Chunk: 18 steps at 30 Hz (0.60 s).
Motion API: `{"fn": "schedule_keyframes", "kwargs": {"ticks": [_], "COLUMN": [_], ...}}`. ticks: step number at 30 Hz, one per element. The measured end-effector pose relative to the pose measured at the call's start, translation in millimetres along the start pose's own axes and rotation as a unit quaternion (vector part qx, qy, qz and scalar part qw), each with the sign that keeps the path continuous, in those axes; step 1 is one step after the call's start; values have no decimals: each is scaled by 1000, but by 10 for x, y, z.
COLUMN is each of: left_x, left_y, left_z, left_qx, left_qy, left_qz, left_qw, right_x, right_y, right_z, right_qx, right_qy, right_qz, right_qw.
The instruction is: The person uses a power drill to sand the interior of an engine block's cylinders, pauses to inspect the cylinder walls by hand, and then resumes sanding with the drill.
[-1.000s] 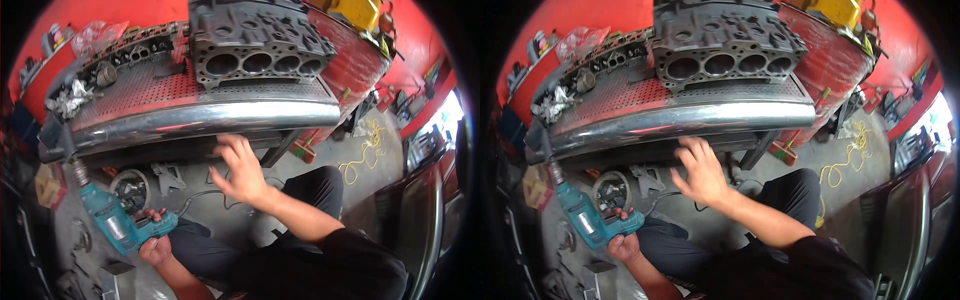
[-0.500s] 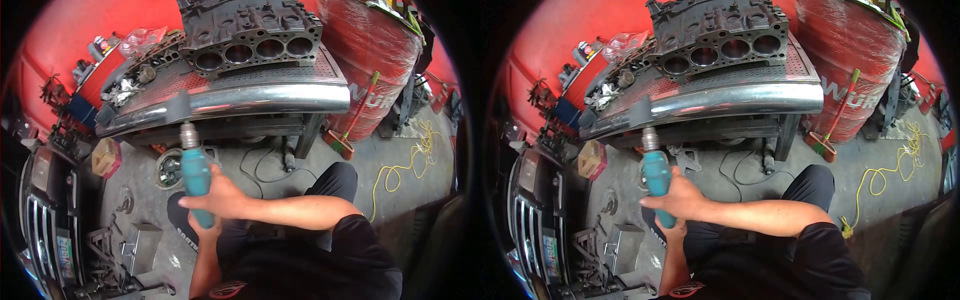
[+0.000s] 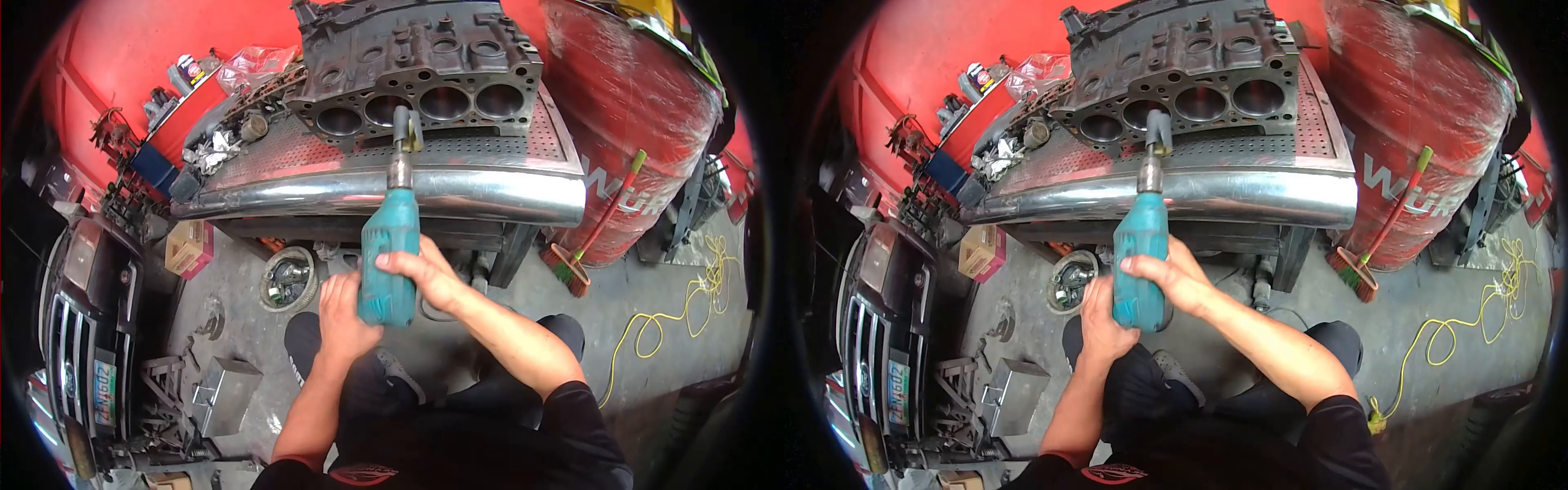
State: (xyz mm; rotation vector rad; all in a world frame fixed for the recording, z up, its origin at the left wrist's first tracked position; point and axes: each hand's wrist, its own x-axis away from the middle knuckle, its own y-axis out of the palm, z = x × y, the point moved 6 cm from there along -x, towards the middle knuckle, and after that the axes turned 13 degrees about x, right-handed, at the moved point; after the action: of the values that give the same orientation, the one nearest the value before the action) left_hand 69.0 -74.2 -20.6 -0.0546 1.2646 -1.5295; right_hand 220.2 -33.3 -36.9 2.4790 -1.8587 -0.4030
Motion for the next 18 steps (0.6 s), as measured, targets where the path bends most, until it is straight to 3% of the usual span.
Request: {"fn": "schedule_keyframes", "kwargs": {"ticks": [8, 18], "left_x": [-219, -380], "left_y": [76, 103], "left_z": [-231, -369], "left_qx": [40, 130], "left_qy": [-27, -50], "left_qz": [24, 66], "left_qw": [999, 988], "right_x": [-279, -409], "right_y": [-65, -44], "right_z": [-86, -135], "right_qx": [-2, -24], "right_qy": [37, 20], "right_qz": [30, 71], "right_qw": [999, 997]}}
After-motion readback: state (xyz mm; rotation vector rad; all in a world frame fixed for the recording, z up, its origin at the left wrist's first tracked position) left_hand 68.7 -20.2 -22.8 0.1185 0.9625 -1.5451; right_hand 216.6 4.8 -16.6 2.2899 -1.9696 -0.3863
